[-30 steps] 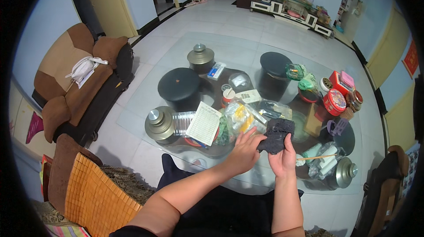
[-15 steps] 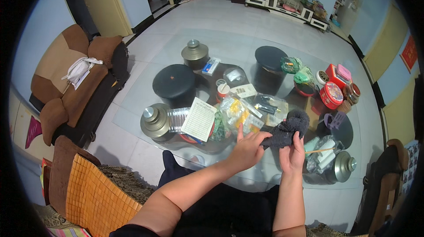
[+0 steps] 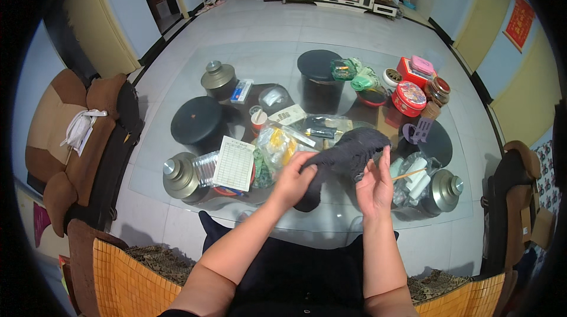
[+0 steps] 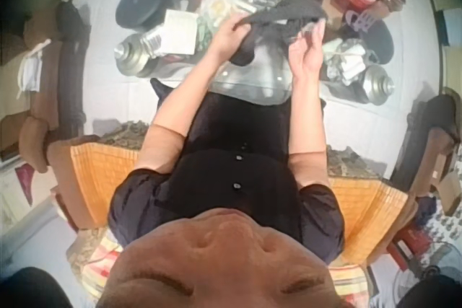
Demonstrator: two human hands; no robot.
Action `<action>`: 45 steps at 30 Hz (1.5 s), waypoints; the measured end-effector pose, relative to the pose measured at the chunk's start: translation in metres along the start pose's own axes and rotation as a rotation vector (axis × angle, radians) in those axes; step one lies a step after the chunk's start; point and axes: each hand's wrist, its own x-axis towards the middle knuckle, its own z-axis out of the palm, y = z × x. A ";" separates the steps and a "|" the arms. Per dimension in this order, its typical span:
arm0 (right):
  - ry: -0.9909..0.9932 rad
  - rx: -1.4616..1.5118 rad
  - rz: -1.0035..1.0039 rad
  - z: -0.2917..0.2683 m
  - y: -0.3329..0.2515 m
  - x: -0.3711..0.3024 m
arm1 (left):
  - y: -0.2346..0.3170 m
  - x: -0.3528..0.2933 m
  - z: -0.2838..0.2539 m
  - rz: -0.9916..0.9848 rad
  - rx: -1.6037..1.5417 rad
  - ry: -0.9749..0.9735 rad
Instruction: The person wipes a glass coffee table with a dark cloth, then moves to a sofa to wipe a cardboard box and the sofa's armrest. They briefly enter a bedroom to pick up a white box and a pink package before returning to the living room to wipe a colorful blanket on the sofa.
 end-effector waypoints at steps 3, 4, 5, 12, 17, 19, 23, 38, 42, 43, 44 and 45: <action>0.092 -0.197 -0.028 0.014 -0.002 0.002 | 0.015 0.009 -0.015 -0.444 -0.603 -0.014; 0.097 -0.238 -0.025 0.009 -0.004 0.005 | 0.016 0.010 -0.021 -0.454 -0.625 -0.014; 0.102 -0.278 -0.021 0.005 -0.007 0.007 | 0.017 0.011 -0.026 -0.473 -0.624 -0.024; 0.149 -0.470 0.175 0.003 -0.026 0.010 | -0.017 0.020 -0.085 -0.368 -0.163 -0.089; 0.076 -1.070 0.198 -0.017 -0.002 0.010 | -0.011 0.011 -0.086 -0.189 0.697 0.096; 0.036 -1.350 0.186 -0.029 0.005 0.015 | -0.027 0.010 -0.086 -0.117 0.801 0.100; -0.143 -2.017 -0.079 -0.021 0.008 0.004 | -0.038 0.009 -0.081 0.262 1.091 0.172; -0.289 -2.356 -0.562 -0.029 0.045 0.028 | -0.055 -0.003 -0.090 0.057 1.386 -0.056; -0.227 -2.273 -0.712 -0.029 0.034 0.029 | -0.050 -0.003 -0.095 0.012 1.363 0.005; -0.277 -2.266 -0.538 -0.018 0.027 0.022 | -0.045 -0.006 -0.096 0.003 1.364 0.015; -0.327 -2.248 -0.532 -0.021 0.027 0.019 | -0.041 -0.011 -0.095 0.087 1.295 0.037; -0.367 -2.232 -0.536 -0.028 0.028 0.017 | -0.034 -0.014 -0.093 0.182 1.222 0.059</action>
